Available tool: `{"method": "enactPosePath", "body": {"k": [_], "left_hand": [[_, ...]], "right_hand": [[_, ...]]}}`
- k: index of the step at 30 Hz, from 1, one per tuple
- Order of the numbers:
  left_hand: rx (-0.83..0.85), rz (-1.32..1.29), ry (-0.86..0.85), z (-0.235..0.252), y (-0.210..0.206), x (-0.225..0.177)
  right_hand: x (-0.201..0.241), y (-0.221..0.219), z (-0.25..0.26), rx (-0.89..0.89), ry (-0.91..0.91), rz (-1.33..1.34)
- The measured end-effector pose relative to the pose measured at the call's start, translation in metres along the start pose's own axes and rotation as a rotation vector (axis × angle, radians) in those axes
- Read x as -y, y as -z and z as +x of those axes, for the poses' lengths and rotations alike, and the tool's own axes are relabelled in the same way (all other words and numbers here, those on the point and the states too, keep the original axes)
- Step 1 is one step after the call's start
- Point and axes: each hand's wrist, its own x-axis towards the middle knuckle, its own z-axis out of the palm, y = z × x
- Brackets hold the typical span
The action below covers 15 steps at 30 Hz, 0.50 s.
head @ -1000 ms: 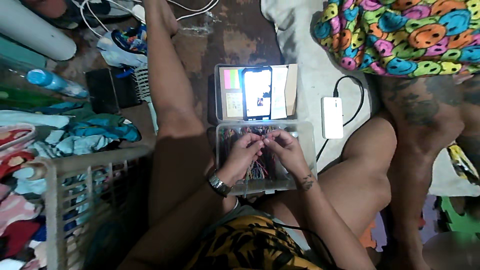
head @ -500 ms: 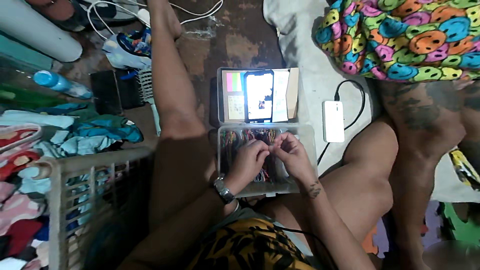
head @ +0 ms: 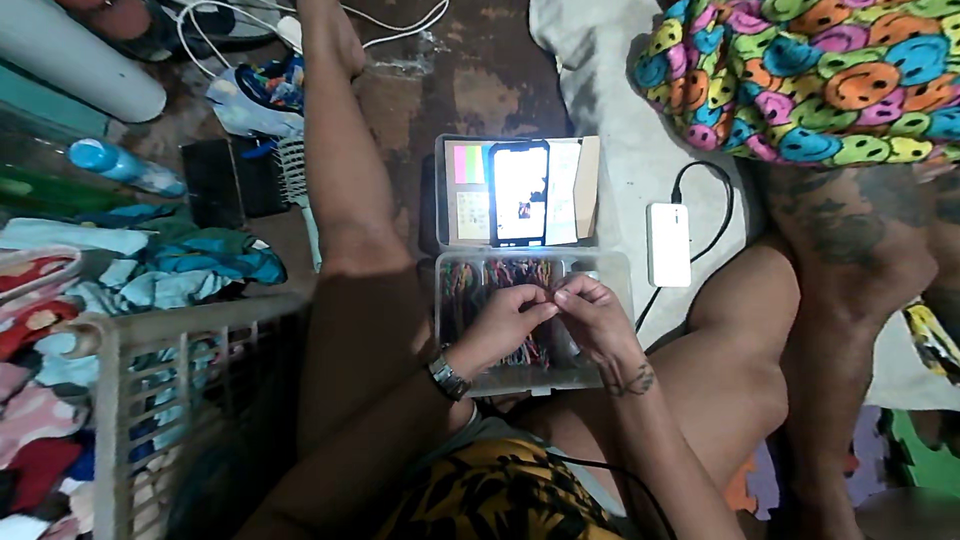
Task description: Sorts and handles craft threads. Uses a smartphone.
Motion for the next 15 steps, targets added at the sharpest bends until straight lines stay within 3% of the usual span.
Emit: {"method": "enactPosePath", "body": {"k": [3, 7, 15], "left_hand": [[-0.011, 0.135, -0.042, -0.001, 0.001, 0.0], [0.03, -0.095, 0.072, -0.003, 0.0, -0.003], [0.064, 0.102, 0.003, -0.002, -0.002, -0.003]], "right_hand": [[-0.003, -0.002, 0.002, 0.007, 0.018, -0.046], [-0.003, 0.01, 0.003, 0.172, 0.075, -0.161], [-0.006, -0.009, 0.001, -0.056, 0.07, 0.061]]}}
